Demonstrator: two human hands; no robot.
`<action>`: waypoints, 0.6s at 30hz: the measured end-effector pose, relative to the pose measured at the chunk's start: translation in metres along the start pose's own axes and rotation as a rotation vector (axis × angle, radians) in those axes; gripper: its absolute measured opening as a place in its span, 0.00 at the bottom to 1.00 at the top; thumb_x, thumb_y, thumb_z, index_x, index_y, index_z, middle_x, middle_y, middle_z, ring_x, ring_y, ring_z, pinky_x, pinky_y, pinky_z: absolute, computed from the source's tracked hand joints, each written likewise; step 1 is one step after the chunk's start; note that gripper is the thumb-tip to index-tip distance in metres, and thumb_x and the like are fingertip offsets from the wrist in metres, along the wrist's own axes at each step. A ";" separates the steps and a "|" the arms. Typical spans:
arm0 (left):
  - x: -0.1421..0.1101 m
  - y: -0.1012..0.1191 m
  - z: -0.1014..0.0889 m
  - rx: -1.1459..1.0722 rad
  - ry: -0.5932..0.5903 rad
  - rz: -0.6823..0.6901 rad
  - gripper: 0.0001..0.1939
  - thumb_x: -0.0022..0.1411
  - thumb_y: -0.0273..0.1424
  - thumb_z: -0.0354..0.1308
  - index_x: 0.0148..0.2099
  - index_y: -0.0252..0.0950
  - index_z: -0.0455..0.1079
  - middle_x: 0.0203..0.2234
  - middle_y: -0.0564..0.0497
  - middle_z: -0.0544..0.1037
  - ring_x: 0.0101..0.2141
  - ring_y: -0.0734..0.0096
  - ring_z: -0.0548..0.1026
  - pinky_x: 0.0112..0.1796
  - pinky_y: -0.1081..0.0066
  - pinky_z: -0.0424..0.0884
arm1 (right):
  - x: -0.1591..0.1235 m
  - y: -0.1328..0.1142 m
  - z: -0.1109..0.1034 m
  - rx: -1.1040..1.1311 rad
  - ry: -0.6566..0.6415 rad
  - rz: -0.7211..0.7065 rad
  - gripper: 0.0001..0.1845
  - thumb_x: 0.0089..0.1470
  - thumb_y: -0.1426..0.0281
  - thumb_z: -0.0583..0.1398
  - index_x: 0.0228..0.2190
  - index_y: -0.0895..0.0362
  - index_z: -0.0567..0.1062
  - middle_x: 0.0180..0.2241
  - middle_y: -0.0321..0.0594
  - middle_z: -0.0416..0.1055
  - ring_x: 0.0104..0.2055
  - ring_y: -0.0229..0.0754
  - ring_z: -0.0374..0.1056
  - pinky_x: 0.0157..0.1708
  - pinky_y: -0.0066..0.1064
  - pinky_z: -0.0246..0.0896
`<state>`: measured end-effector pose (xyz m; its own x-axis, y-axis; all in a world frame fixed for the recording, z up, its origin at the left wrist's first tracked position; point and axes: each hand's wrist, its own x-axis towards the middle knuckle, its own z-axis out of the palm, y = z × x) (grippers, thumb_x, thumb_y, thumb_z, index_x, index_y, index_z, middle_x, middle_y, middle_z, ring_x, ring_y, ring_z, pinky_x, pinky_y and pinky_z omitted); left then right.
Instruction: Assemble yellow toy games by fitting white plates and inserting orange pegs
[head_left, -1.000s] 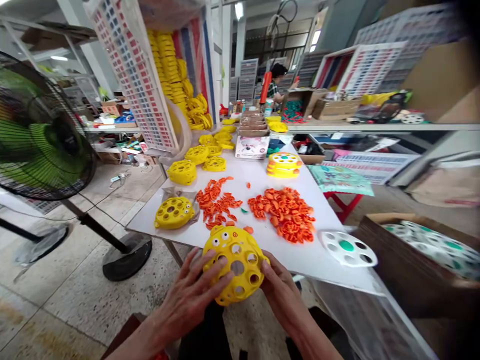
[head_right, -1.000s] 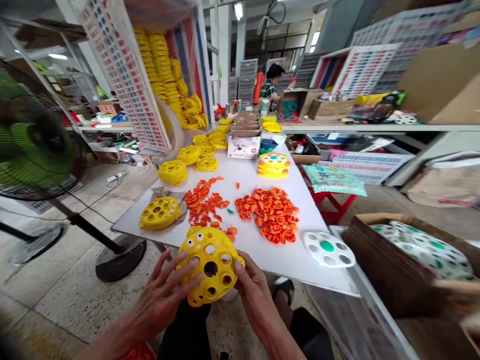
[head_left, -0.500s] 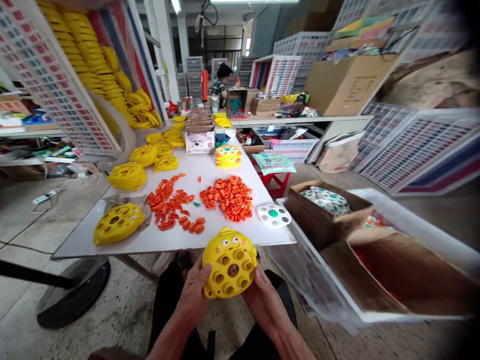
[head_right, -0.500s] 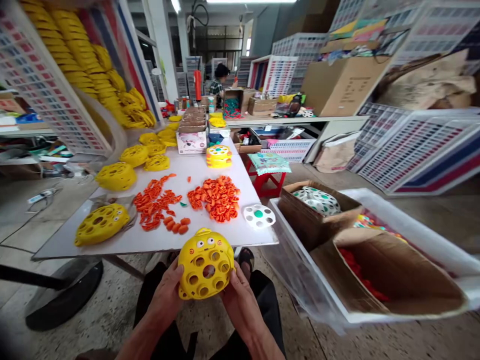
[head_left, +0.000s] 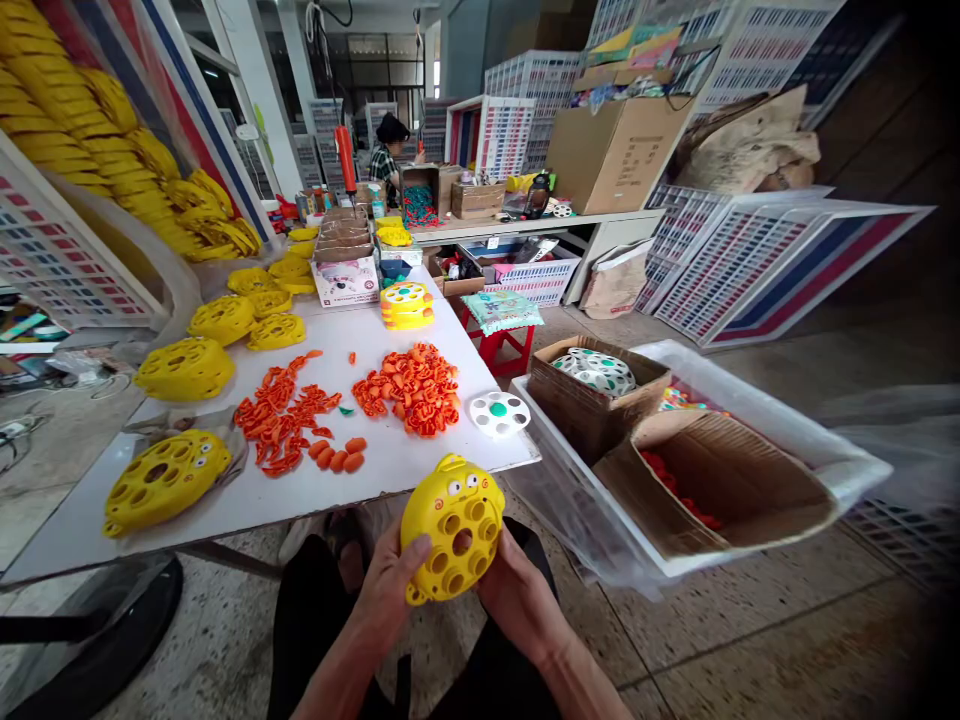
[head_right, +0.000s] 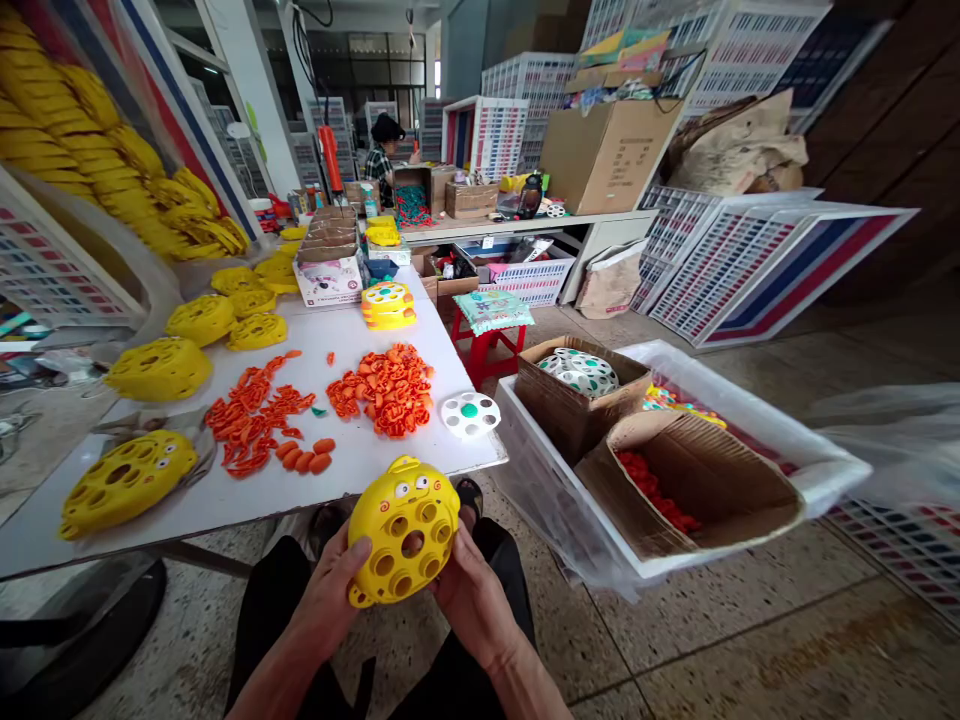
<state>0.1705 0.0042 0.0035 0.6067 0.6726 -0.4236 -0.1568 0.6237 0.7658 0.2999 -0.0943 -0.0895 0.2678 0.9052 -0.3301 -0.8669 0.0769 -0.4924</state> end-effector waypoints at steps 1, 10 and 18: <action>-0.001 0.000 -0.002 -0.005 0.047 -0.001 0.34 0.51 0.42 0.73 0.58 0.36 0.73 0.47 0.40 0.84 0.52 0.44 0.79 0.48 0.57 0.79 | 0.000 0.000 0.000 -0.022 -0.009 0.008 0.29 0.55 0.51 0.65 0.56 0.45 0.73 0.58 0.42 0.74 0.56 0.54 0.71 0.51 0.46 0.66; -0.007 -0.001 -0.038 -0.115 0.401 -0.008 0.23 0.64 0.38 0.61 0.59 0.38 0.71 0.52 0.43 0.82 0.54 0.50 0.78 0.48 0.57 0.79 | 0.012 -0.077 -0.010 -0.688 0.163 -0.305 0.20 0.53 0.54 0.69 0.44 0.53 0.80 0.38 0.40 0.80 0.37 0.42 0.72 0.39 0.34 0.65; -0.020 0.014 -0.044 -0.247 0.413 -0.072 0.23 0.67 0.39 0.58 0.58 0.29 0.72 0.44 0.39 0.85 0.45 0.50 0.83 0.45 0.56 0.81 | 0.052 -0.125 -0.002 -1.276 0.327 -0.601 0.25 0.55 0.49 0.64 0.45 0.55 0.79 0.43 0.48 0.78 0.41 0.50 0.72 0.46 0.44 0.66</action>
<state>0.1219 0.0172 0.0017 0.2707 0.6946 -0.6665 -0.3360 0.7170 0.6108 0.4231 -0.0577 -0.0466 0.6832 0.7231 0.1014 0.3206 -0.1723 -0.9314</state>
